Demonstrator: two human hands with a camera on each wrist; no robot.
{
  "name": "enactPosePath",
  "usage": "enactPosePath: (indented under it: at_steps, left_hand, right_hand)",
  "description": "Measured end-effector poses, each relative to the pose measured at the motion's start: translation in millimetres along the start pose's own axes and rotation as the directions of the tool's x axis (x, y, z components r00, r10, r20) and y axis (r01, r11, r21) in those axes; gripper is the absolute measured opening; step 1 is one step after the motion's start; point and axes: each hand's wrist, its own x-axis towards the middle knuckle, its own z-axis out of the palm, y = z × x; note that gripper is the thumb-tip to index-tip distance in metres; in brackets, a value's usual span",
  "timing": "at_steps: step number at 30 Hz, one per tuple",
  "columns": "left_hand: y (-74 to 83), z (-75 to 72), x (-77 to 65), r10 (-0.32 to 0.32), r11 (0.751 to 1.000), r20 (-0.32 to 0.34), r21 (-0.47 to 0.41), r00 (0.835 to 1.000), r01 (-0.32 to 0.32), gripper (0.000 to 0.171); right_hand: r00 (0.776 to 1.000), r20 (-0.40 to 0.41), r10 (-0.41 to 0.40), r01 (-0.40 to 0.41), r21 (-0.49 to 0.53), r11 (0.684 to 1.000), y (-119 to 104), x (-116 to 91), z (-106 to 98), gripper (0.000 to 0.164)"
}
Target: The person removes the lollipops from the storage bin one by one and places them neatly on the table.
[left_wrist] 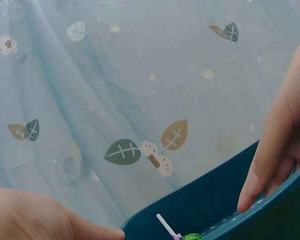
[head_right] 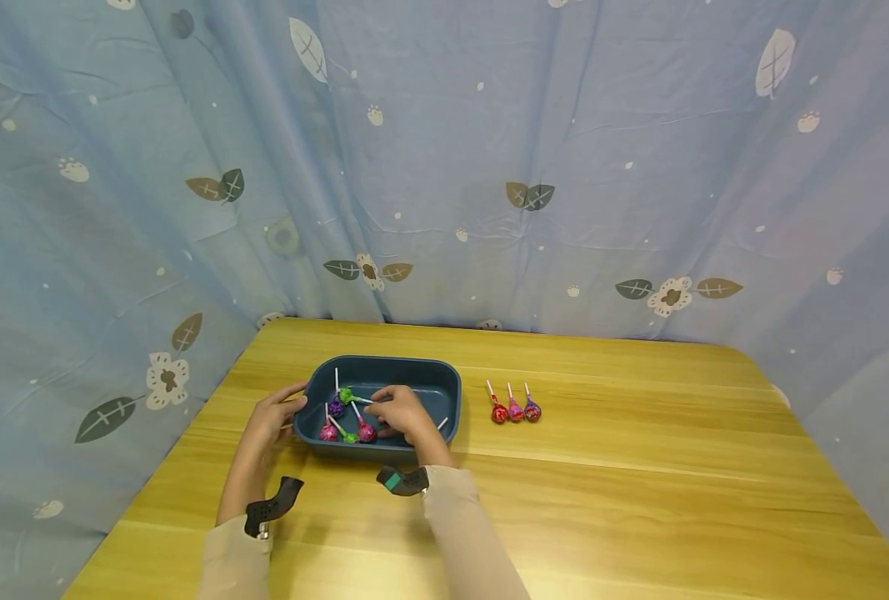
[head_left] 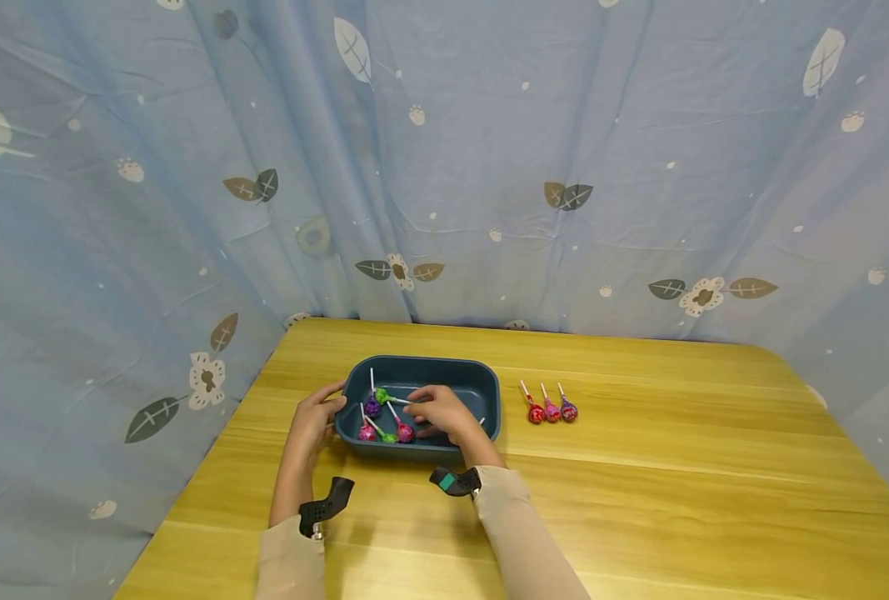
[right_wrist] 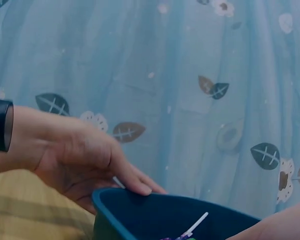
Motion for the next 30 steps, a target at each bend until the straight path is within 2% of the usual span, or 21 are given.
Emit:
enactPosePath:
  at_steps: [6, 18, 24, 30]
  left_hand:
    - [7.3, 3.5, -4.9, -0.035, 0.997, -0.016, 0.065, 0.999, 0.036, 0.042]
    - [8.5, 1.7, -5.5, -0.054, 0.996, -0.015, 0.069, 0.998, 0.055, 0.041]
    - [8.0, 1.5, -4.8, -0.058, 0.996, -0.021, 0.066, 0.998, 0.059, 0.041]
    - [8.9, 1.8, -4.5, -0.059, 0.996, -0.015, 0.065, 0.998, 0.060, 0.041]
  right_hand:
    - [1.000, 0.010, -0.013, 0.013, -0.040, 0.999, 3.2, 2.5, 2.5, 0.037]
    - [0.997, 0.014, -0.078, 0.079, -0.200, 0.977, 3.9, 0.7, 6.4, 0.041]
    - [0.996, 0.031, -0.089, 0.093, -0.206, 0.974, 3.8, 0.4, 6.8, 0.035]
    - [0.995, 0.051, -0.080, 0.086, -0.130, 0.988, 2.1, -0.3, 4.2, 0.033]
